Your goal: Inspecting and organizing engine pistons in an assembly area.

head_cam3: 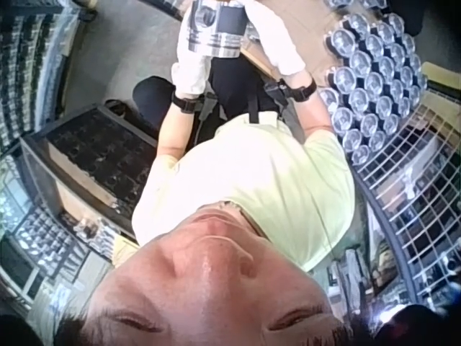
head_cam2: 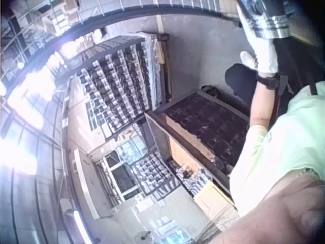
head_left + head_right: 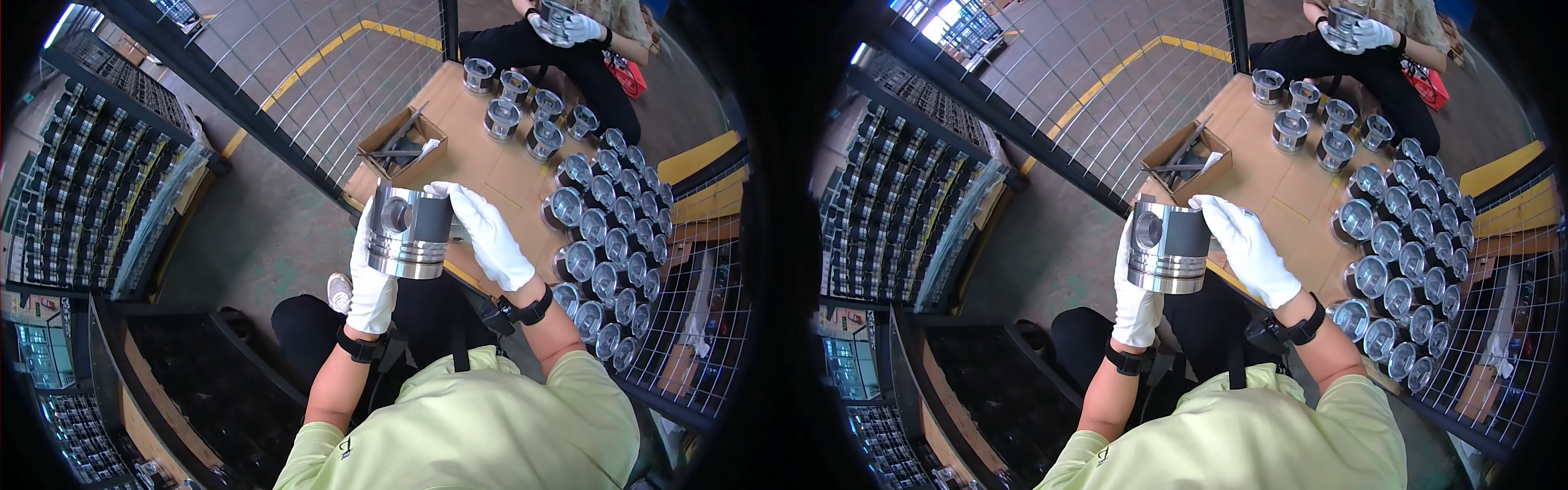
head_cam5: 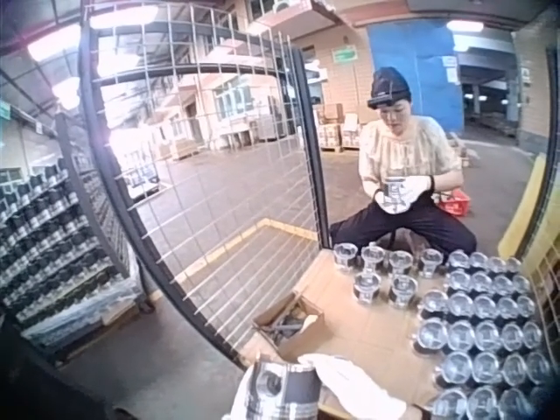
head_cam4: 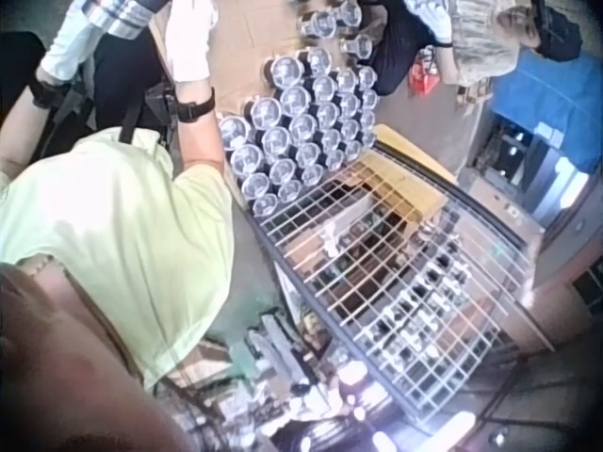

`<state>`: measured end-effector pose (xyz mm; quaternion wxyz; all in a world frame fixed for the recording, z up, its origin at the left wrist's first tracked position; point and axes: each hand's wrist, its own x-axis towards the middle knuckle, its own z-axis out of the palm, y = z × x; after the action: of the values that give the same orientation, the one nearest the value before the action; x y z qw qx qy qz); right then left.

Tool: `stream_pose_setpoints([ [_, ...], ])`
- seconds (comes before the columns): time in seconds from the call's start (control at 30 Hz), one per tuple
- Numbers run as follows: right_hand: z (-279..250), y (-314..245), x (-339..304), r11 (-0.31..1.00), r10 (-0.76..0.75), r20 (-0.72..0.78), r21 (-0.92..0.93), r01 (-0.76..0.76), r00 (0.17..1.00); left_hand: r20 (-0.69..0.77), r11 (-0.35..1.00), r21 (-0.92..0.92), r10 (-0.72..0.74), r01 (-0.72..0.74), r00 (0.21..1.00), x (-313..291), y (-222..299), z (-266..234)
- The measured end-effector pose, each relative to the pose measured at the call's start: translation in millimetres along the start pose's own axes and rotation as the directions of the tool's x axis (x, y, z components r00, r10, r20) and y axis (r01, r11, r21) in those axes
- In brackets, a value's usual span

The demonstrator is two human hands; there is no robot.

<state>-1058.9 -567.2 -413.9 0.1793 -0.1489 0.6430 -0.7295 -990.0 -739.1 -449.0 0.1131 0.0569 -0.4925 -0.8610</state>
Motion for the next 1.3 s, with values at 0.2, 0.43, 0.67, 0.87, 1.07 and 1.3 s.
stream_pose_setpoints([
  [0.2,-1.1,5.4,1.6,0.996,0.04,-0.019,0.076,-0.038,0.999,-0.022,1.0,-0.022,0.001,-0.001,1.0,-0.7,-2.5,-0.3],
  [0.43,4.6,23.0,15.4,0.548,0.327,0.111,0.787,-0.284,0.939,0.358,0.456,0.678,0.48,-0.577,0.801,-0.5,-4.9,-8.6],
  [0.67,1.5,45.6,24.9,0.396,0.202,0.227,0.871,-0.291,0.953,0.099,0.718,0.608,0.355,-0.339,0.93,-4.3,-19.3,-6.5],
  [0.87,4.0,42.4,34.2,0.561,0.097,0.19,0.8,-0.211,0.977,0.545,0.489,-0.395,-0.557,0.778,0.627,-3.0,-13.7,-15.3],
  [1.07,1.0,26.7,21.5,0.791,-0.033,0.114,0.611,-0.044,0.993,0.201,0.839,-0.29,-0.417,0.46,0.886,-10.2,-16.2,-9.9],
  [1.3,8.8,16.8,-5.7,0.488,0.209,0.136,0.844,-0.224,0.968,-0.018,0.962,0.249,0.124,-0.116,0.992,-5.5,-14.6,-3.4],
])
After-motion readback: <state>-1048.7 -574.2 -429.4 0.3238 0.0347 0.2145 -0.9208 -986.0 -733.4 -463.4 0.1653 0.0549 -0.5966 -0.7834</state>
